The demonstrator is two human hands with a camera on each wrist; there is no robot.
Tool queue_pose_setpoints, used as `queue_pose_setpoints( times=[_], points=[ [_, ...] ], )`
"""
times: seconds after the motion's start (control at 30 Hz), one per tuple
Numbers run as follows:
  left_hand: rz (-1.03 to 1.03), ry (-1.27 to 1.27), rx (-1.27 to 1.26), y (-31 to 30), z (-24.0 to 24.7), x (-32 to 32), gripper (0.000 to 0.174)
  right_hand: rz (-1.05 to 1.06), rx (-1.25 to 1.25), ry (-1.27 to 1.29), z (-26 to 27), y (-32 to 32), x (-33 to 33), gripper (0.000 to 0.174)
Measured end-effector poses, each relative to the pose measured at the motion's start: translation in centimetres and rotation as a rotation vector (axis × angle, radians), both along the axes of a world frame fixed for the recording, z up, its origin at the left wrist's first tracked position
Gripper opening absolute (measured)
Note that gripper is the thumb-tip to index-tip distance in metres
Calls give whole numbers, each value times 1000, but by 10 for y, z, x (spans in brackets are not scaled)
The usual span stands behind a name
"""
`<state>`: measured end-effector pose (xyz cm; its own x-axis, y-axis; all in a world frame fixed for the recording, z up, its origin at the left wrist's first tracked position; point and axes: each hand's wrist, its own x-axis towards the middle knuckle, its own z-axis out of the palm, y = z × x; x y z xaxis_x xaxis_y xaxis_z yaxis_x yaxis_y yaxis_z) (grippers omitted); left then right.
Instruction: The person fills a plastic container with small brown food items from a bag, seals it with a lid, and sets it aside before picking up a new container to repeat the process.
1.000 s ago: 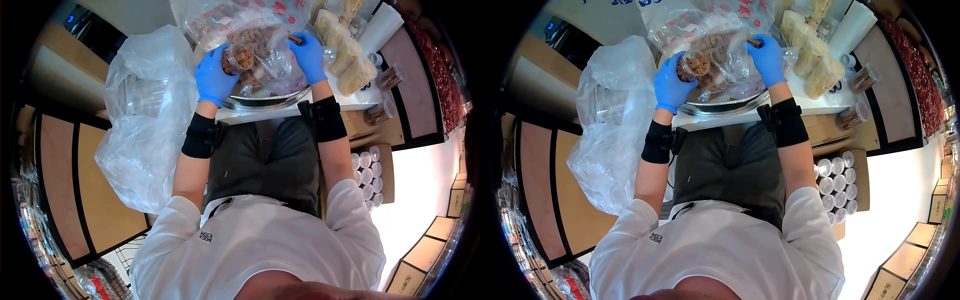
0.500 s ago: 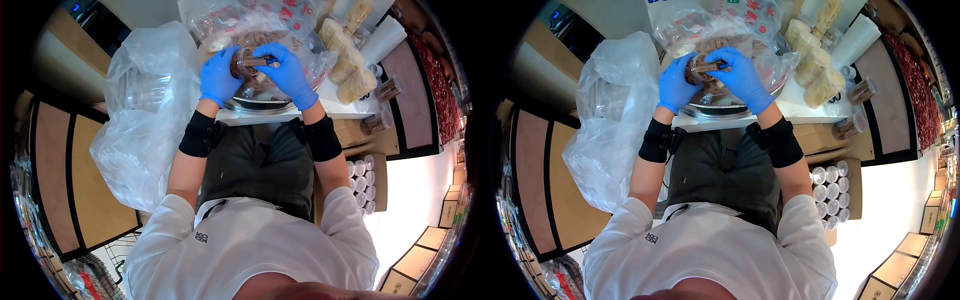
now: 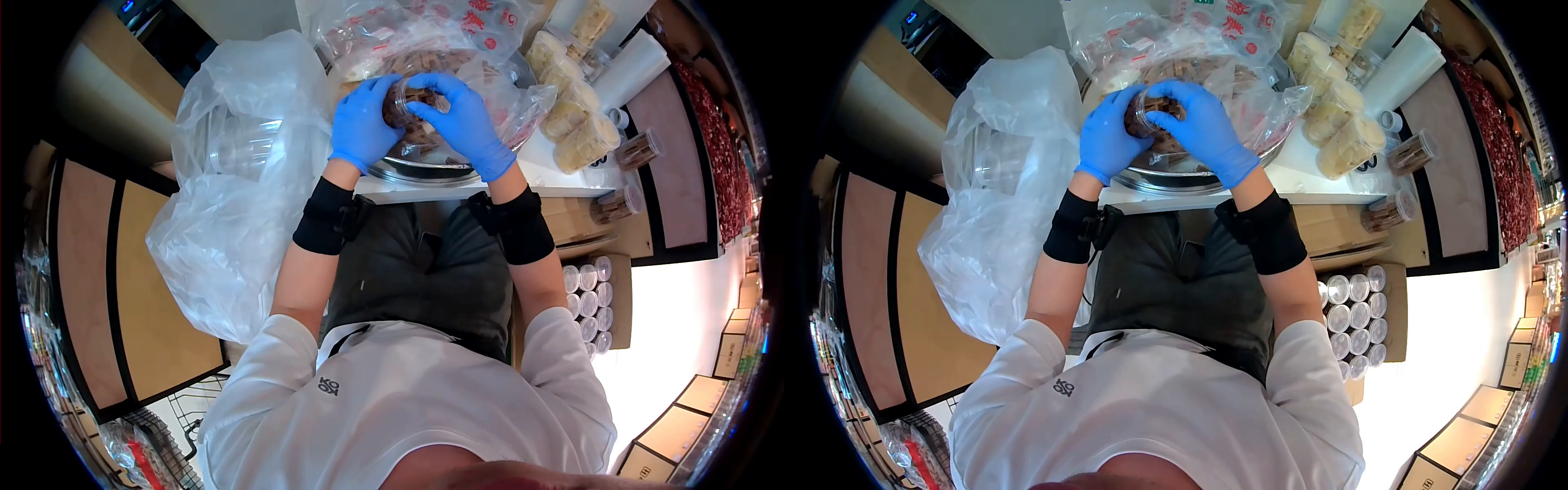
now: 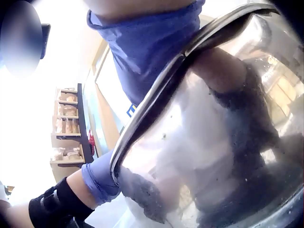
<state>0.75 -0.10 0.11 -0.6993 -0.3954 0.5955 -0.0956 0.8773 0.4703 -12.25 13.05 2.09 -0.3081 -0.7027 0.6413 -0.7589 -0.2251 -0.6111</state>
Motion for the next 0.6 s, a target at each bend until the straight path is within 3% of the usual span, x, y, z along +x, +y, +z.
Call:
queue_pose_setpoints(
  times=[0.13, 0.2, 0.23, 0.43, 0.5, 0.53, 0.6],
  points=[
    [-1, 1, 17, 0, 1, 0, 76, -18, -94, 114, -9, 1, -2, 29],
    [5, 2, 10, 1, 3, 0, 75, -55, -111, -269, -12, 2, -1, 25],
    [10, 1, 2, 1, 3, 0, 75, -53, -109, -270, -14, 2, -4, 25],
    [-21, 10, -20, -1, 1, -1, 73, -24, 3, 161, -13, 9, -9, 18],
    [-19, 8, -17, 0, 1, -1, 73, 96, -29, -85, -15, 9, -9, 19],
    [-19, 4, -12, 0, 1, -1, 73, 97, -30, -85, -14, 10, -9, 19],
    [-13, 2, -10, 0, 2, 0, 73, -18, -86, -372, -12, 12, -10, 22]
  ],
)
